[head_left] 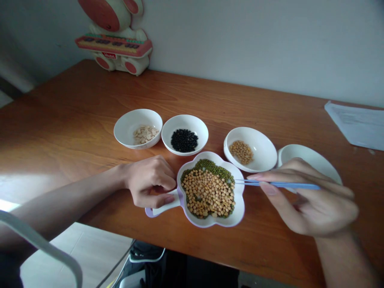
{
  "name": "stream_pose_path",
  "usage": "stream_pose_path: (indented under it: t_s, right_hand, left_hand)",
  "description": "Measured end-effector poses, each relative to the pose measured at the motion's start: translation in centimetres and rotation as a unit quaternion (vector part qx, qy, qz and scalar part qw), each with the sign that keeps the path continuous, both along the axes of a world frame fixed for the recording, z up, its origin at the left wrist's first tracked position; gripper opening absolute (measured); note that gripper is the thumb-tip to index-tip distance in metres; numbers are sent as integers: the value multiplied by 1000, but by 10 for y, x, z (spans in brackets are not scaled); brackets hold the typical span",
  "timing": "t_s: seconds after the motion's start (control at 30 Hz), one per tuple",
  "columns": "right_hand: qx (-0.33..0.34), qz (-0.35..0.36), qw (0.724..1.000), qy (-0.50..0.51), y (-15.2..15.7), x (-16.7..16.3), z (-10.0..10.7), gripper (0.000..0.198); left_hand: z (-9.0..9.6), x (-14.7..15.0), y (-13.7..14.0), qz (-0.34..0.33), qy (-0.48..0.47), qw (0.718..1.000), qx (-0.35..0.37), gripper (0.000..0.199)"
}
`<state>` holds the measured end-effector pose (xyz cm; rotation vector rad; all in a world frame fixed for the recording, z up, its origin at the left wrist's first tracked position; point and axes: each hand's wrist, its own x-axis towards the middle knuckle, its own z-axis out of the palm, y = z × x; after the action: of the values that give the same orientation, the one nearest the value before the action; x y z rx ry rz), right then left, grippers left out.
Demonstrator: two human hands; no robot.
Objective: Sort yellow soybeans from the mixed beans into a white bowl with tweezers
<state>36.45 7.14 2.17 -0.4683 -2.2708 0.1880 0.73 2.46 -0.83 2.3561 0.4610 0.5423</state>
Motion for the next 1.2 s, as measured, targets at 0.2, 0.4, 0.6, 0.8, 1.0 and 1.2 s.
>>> stream_pose_path:
  t_s: [0.2,0.4,0.6,0.8,1.0,1.2]
  right_hand:
    - [-4,34,999,-42,-2,-5,-3,33]
    - [-10,34,998,-57,-1,-6,-4,32]
    - [-23,28,997,-62,0,-7,-3,35]
    - [-43,21,998,-49,-1,-6,-2,39]
    - [38,-58,997,18,-1,0,-2,54]
    - [101,-218,956,166,8,4,-10,48]
  left_hand:
    - [0,0,0,2,0,1000,-7,34]
    - [1,0,-1,2,-1,1000,-5,34]
    - [2,1,0,2,-4,1000,-2,33]
    - [1,1,0,5,-7,1000,4,33]
    - [1,0,0,6,-1,1000,8,33]
    - [2,1,0,4,-3,1000,5,34]
